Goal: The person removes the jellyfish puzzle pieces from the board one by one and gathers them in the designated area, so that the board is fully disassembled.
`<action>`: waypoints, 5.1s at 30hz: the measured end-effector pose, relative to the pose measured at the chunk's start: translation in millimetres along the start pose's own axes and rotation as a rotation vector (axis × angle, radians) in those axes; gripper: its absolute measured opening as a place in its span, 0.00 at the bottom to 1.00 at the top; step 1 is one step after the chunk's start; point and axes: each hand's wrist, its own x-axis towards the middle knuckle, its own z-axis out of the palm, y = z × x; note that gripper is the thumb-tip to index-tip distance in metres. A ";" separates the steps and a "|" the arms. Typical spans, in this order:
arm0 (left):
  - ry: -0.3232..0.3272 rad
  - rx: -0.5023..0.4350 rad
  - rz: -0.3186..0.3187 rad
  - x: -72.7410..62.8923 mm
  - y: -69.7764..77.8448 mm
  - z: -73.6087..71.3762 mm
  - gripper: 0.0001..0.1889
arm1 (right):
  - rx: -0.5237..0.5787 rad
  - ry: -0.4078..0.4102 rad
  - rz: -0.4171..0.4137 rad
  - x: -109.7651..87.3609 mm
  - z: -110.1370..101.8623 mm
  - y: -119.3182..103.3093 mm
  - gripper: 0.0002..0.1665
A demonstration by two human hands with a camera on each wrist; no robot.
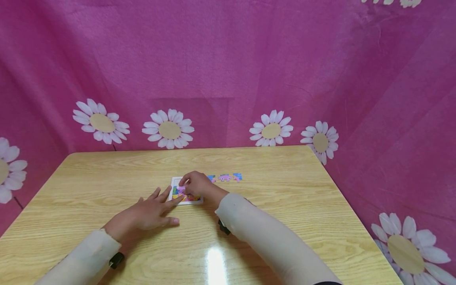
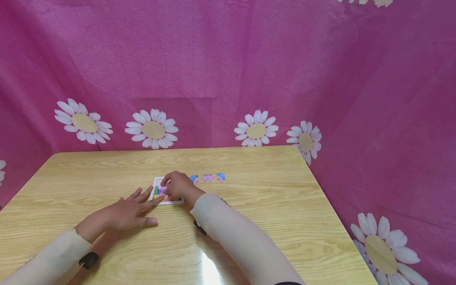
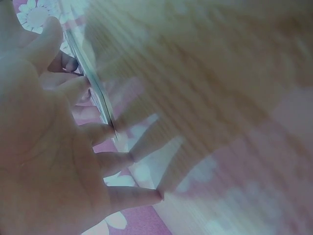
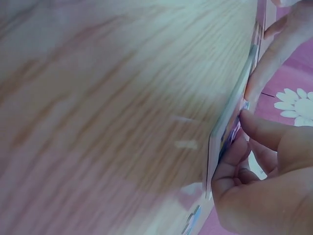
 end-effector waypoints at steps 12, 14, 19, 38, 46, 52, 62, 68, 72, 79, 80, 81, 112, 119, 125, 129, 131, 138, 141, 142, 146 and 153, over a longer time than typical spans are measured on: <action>-0.002 -0.002 -0.015 0.5 0.2 -0.5 0.42 | 0.010 0.016 0.009 2.1 -0.4 -0.9 0.12; -0.002 -0.001 -0.016 0.4 0.3 -0.6 0.42 | -0.004 0.018 0.007 2.0 -0.1 -0.6 0.12; -0.002 0.002 -0.018 -0.5 2.0 -1.7 0.42 | -0.013 0.022 -0.001 1.1 0.1 -0.4 0.11; -0.008 -0.008 -0.010 -2.1 5.1 -3.4 0.42 | 0.183 0.057 0.000 5.3 -0.9 0.0 0.07; -0.011 -0.003 -0.014 -1.6 4.1 -2.4 0.42 | 0.095 0.078 0.054 4.5 -0.2 -5.6 0.04; -0.010 -0.006 -0.012 -1.3 3.3 -2.6 0.42 | 0.040 0.082 0.079 5.2 2.1 -8.7 0.03; -0.016 0.002 -0.008 -1.5 2.6 -2.6 0.42 | 0.046 0.083 0.098 7.9 2.8 -8.6 0.02; -0.025 0.001 -0.010 -1.4 2.2 -2.7 0.42 | 0.080 0.075 0.098 7.1 2.1 -8.8 0.03; -0.028 -0.001 -0.005 -1.9 2.5 -2.7 0.41 | 0.092 0.069 0.085 7.6 1.8 -8.3 0.03; -0.036 -0.011 -0.004 -2.3 3.5 -3.5 0.41 | 0.092 0.067 0.068 8.4 1.4 -7.5 0.03; -0.038 -0.012 -0.005 -2.3 3.6 -3.5 0.41 | 0.095 0.066 0.067 8.5 1.4 -7.3 0.03; -0.040 -0.012 -0.005 -2.2 3.5 -3.4 0.41 | 0.097 0.064 0.064 8.5 1.4 -7.2 0.03; -0.033 -0.030 -0.006 -1.4 1.6 -2.2 0.42 | 0.429 0.020 0.058 6.1 -14.5 7.4 0.04; -0.032 -0.036 -0.008 -1.1 1.9 -1.9 0.43 | 0.403 0.016 0.043 -0.3 -27.9 17.3 0.05; -0.032 -0.047 -0.018 -1.0 2.5 -2.8 0.43 | 0.375 0.013 0.023 -5.2 -41.0 27.2 0.07; -0.034 -0.042 -0.023 -0.7 2.3 -2.3 0.44 | 0.368 0.011 0.013 -8.3 -47.1 33.3 0.07; -0.036 -0.039 -0.026 -0.6 2.1 -1.9 0.44 | 0.376 0.013 0.008 -9.2 -49.0 36.5 0.07; -0.034 -0.041 -0.019 -0.7 1.3 -2.0 0.44 | 0.350 0.029 0.020 -15.9 -55.1 47.2 0.06; -0.033 -0.038 -0.016 -1.4 1.9 -1.1 0.43 | 0.344 0.031 0.029 -20.7 -57.6 51.6 0.06; -0.031 -0.037 -0.014 -1.4 2.0 -1.0 0.43 | 0.341 0.034 0.030 -22.5 -58.6 52.6 0.06; -0.023 -0.035 -0.011 -1.6 1.8 -0.7 0.44 | 0.312 0.057 0.026 -27.2 -60.8 57.6 0.05; -0.021 -0.045 -0.007 -2.3 2.0 -0.1 0.43 | 0.200 0.106 0.010 -30.9 -60.6 68.4 0.03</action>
